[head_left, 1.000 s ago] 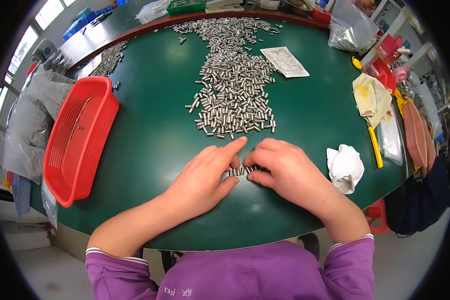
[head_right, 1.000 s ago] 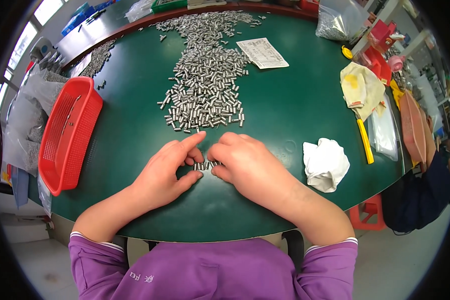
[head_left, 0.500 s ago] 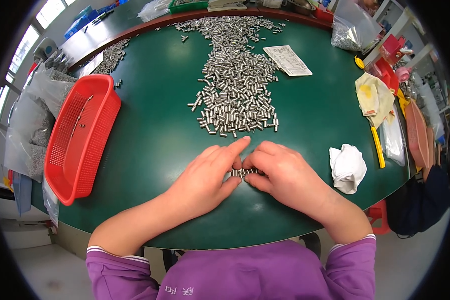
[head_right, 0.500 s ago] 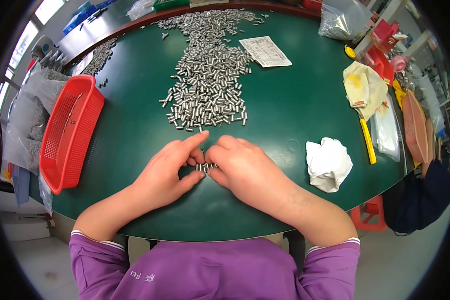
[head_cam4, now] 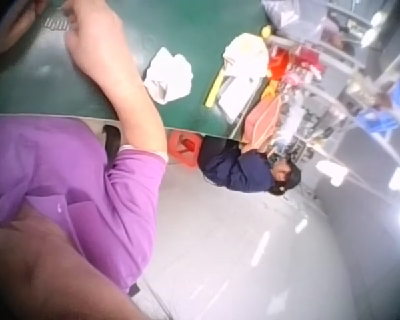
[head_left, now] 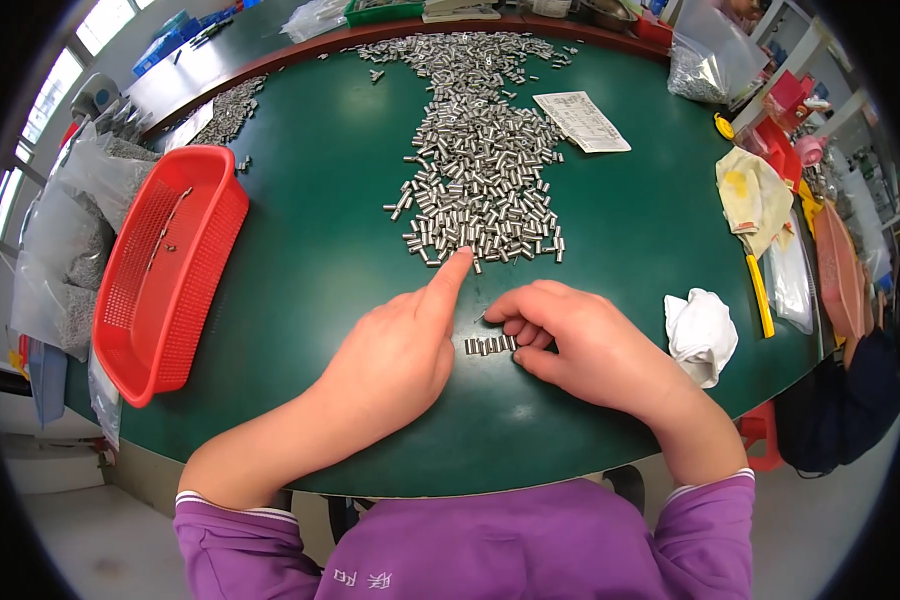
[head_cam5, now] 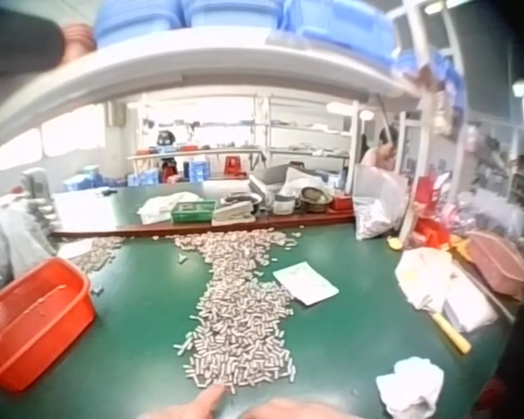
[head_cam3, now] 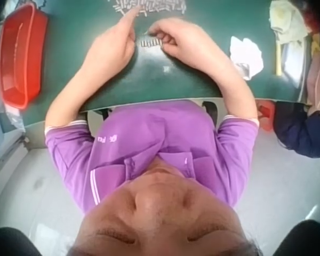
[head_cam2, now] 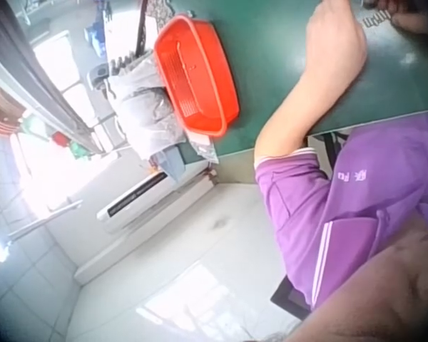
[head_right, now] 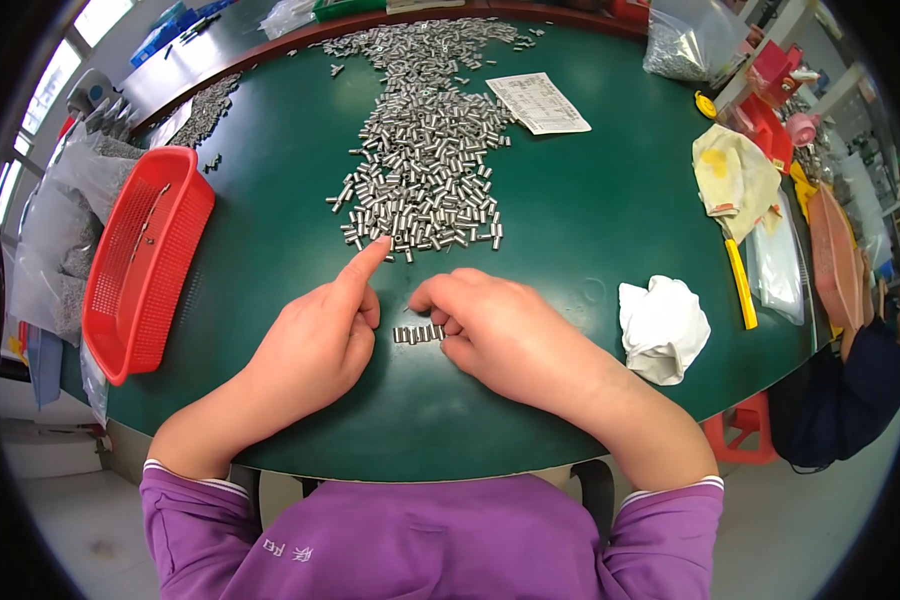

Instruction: Inspecting and sorting small cylindrical metal components on a green workbench.

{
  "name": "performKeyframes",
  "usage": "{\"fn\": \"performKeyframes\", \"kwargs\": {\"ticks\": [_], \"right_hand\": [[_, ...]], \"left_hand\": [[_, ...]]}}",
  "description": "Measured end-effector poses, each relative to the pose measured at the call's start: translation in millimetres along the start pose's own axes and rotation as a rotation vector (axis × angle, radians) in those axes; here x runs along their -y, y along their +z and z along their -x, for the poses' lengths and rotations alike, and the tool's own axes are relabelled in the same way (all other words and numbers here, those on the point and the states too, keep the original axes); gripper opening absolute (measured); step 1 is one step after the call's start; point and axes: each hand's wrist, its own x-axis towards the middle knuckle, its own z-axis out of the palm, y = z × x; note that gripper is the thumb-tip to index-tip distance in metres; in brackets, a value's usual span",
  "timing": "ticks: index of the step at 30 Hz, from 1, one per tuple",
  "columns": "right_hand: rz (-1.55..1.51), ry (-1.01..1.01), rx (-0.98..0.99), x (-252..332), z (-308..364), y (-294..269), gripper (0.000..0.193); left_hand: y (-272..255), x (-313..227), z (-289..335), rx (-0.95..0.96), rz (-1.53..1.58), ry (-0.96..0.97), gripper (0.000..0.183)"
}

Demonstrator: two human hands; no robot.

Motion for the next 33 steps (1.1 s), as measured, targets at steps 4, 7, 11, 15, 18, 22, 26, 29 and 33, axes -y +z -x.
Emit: {"fn": "performKeyframes", "kwargs": {"ticks": [4,7,11,15,18,22,26,29,33], "right_hand": [[-0.019,-0.020,0.012,1.5,-0.7,2.1,0.034],[-0.033,-0.034,0.007,0.9,-2.0,5.2,0.033],[-0.031,-0.075,-0.038,1.2,-1.7,6.8,0.029],[0.126,-0.135,-0.128,-5.8,-1.0,7.7,0.020],[0.159,-0.119,-0.130,-5.1,-0.5,7.2,0.016],[0.179,-0.157,-0.168,-5.4,0.7,10.2,0.015],[0.178,-0.135,-0.171,-6.3,0.7,11.6,0.016],[0.182,-0.148,-0.181,-7.3,1.4,14.6,0.016],[0.178,-0.180,-0.159,-9.3,3.3,17.3,0.015]], "left_hand": [[-1.9,2.5,0.3,0.005,-0.126,0.000,0.063],[-3.9,2.9,0.6,0.006,-0.194,-0.021,0.059],[-7.2,1.5,2.2,0.000,-0.254,-0.026,0.056],[-8.1,-1.7,1.8,0.020,-0.258,-0.041,0.056],[-9.0,-4.8,2.1,0.046,-0.225,-0.058,0.055],[-9.0,-8.4,1.6,0.063,-0.116,-0.052,0.054],[-3.4,-7.8,1.8,0.017,0.020,-0.067,0.059],[-1.7,-10.4,2.8,0.059,0.145,-0.098,0.063],[1.9,-14.2,6.2,0.057,0.125,-0.105,0.065]]}}
